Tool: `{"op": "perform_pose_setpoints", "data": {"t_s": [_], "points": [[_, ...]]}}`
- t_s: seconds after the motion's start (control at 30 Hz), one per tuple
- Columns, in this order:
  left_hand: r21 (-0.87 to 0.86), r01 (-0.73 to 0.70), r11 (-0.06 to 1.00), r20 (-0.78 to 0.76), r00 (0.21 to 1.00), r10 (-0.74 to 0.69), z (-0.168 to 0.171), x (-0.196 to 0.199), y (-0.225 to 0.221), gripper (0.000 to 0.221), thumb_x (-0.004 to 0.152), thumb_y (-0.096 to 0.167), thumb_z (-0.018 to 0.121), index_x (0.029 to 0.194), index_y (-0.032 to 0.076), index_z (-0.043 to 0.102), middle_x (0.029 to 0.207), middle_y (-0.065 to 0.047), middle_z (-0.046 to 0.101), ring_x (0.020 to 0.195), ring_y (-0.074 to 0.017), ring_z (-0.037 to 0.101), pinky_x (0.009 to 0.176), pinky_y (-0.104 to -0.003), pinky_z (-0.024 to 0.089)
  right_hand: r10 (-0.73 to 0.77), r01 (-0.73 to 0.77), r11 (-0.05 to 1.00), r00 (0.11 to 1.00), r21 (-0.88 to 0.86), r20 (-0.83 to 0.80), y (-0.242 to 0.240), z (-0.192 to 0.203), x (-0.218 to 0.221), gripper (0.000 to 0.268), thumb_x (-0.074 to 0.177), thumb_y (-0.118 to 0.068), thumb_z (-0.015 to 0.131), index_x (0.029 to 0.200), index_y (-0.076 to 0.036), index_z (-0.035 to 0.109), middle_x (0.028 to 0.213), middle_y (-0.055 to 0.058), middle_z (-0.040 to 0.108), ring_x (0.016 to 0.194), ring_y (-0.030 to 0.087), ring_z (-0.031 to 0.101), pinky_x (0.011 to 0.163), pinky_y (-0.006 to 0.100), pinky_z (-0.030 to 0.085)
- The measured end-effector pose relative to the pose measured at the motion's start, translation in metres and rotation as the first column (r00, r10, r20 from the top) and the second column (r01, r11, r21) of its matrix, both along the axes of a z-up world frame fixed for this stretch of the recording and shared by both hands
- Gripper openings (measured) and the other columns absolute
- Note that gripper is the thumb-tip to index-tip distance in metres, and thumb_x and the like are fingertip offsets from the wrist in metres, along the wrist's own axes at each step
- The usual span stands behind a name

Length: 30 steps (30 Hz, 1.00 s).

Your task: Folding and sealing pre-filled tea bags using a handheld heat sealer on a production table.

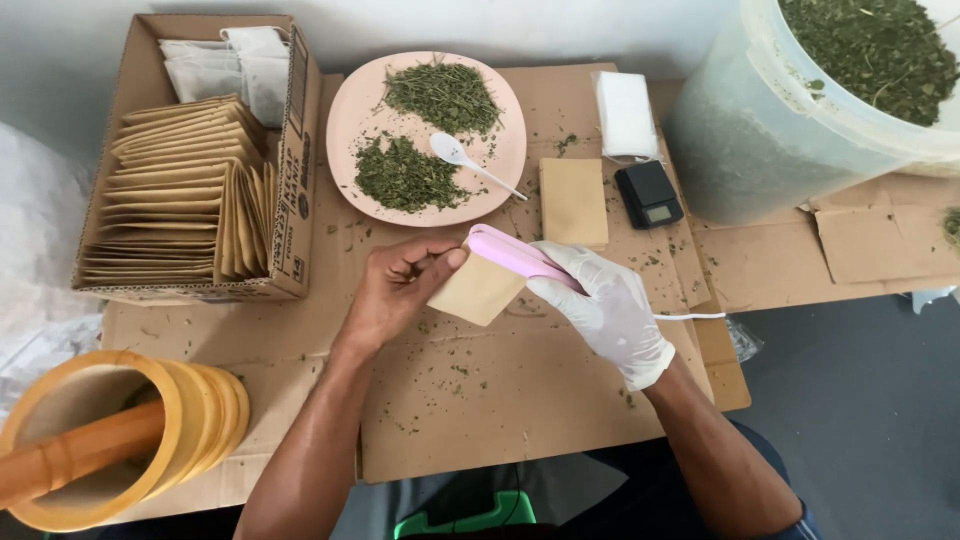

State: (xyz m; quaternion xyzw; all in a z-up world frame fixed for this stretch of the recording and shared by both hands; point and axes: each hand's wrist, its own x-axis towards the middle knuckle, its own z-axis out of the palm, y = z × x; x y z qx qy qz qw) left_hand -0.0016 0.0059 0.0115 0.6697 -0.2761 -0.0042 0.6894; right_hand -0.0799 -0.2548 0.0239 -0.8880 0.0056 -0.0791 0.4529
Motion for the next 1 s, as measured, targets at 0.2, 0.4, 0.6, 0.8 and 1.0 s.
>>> {"op": "perform_pose_setpoints", "data": {"t_s": [0.2, 0.4, 0.6, 0.8, 1.0], "points": [[0.010, -0.009, 1.000, -0.036, 0.999, 0.009, -0.023, 0.002, 0.007, 0.015, 0.107, 0.009, 0.078, 0.120, 0.005, 0.086, 0.063, -0.006, 0.071, 0.070, -0.0089, 0.053, 0.066, -0.026, 0.054, -0.008, 0.008, 1.000, 0.992, -0.005, -0.125, 0.005, 0.013, 0.001, 0.054, 0.095, -0.042, 0.087, 0.146, -0.026, 0.078, 0.137, 0.007, 0.082, 0.133, 0.033, 0.073, 0.111, 0.051, 0.058], [0.007, -0.105, 0.994, -0.037, 0.994, 0.105, -0.013, 0.010, 0.011, 0.012, 0.108, 0.008, 0.079, 0.117, 0.003, 0.086, 0.064, -0.007, 0.070, 0.065, -0.0069, 0.052, 0.064, -0.024, 0.052, -0.124, 0.133, 0.991, 0.972, 0.030, -0.200, -0.001, 0.043, 0.000, 0.063, 0.099, -0.048, 0.081, 0.156, -0.023, 0.070, 0.139, 0.017, 0.078, 0.135, 0.041, 0.071, 0.117, 0.059, 0.053], [-0.037, -0.182, 0.983, -0.026, 0.983, 0.181, -0.014, 0.017, 0.020, 0.012, 0.110, 0.009, 0.078, 0.115, 0.002, 0.086, 0.066, -0.006, 0.071, 0.065, -0.0061, 0.053, 0.063, -0.024, 0.055, -0.211, 0.165, 0.950, 0.965, -0.263, -0.155, -0.032, 0.024, 0.004, 0.065, 0.097, -0.051, 0.084, 0.156, -0.029, 0.069, 0.137, 0.008, 0.077, 0.134, 0.033, 0.069, 0.113, 0.053, 0.057], [-0.014, -0.253, 0.967, -0.099, 0.963, 0.251, -0.032, 0.020, 0.029, 0.016, 0.112, 0.013, 0.077, 0.120, 0.003, 0.085, 0.070, -0.009, 0.075, 0.065, -0.0056, 0.057, 0.064, -0.024, 0.058, -0.011, -0.086, 0.820, 0.986, -0.567, -0.165, -0.037, -0.015, 0.005, 0.063, 0.095, -0.052, 0.085, 0.152, -0.029, 0.074, 0.147, 0.013, 0.072, 0.134, 0.040, 0.066, 0.110, 0.057, 0.059], [-0.033, -0.275, 0.961, -0.100, 0.958, 0.270, -0.032, 0.021, 0.030, 0.017, 0.112, 0.013, 0.077, 0.121, 0.001, 0.085, 0.075, -0.010, 0.077, 0.070, -0.0054, 0.059, 0.066, -0.027, 0.061, 0.124, -0.118, 0.694, 0.991, -0.710, -0.043, -0.031, -0.066, 0.003, 0.068, 0.092, -0.057, 0.084, 0.153, -0.031, 0.070, 0.140, 0.007, 0.071, 0.135, 0.034, 0.063, 0.103, 0.048, 0.058]]}}
